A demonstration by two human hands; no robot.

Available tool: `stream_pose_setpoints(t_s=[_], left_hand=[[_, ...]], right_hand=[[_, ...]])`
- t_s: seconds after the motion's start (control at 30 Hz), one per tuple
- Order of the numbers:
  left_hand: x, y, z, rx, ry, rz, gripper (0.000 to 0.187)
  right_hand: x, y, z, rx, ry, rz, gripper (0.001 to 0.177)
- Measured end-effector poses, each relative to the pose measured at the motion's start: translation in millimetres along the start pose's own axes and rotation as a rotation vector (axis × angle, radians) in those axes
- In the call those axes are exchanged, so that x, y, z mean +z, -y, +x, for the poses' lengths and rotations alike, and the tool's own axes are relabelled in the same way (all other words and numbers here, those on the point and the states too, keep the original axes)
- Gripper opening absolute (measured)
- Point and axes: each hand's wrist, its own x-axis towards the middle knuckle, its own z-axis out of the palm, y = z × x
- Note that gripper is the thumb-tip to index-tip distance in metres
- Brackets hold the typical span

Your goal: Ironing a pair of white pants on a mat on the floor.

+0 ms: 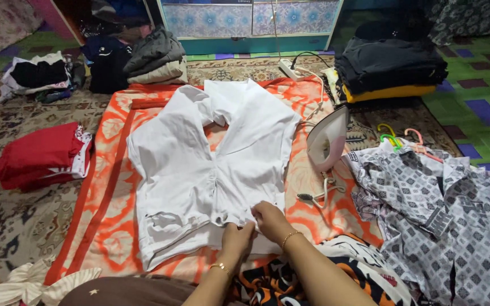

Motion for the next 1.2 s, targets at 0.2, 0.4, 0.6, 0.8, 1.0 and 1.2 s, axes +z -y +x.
stream_pose_setpoints(t_s=[0.2,0.4,0.6,0.8,1.0,1.2], left_hand=[[-28.8,-7.1,12.3,0.283,-0.108,0.482,0.059],[-35.5,-38.1,-15.7,0.352,0.024,0.564,0.054],[-32.7,-42.2,-31.5,0.327,0.119,0.385,0.049],[-53.5,-18.9,-28.7,0.292,-0.013,0.514,0.052],[-145.7,-39.1,-7.5,0.221,0.331,0.664,0.04],[-229.2,-44.7,13.8,0.5,-0.42,0.971,0.012]], right_hand=[[16.8,-5.3,29.1,-0.263,-0.106,0.017,0.031],[43.2,-39.0,51.0,-0.451,-0.11,-0.5,0.032],[56.4,-47.1,51.0,-0.183,-0.126,-0.555,0.023],[5.0,17.9,22.9,-0.178,0.315,-0.602,0.023],[-29.6,48.7,1.8,-0.135,0.418,-0.614,0.023],[0.7,151.1,-8.0,-0.255,0.093,-0.297,0.024]])
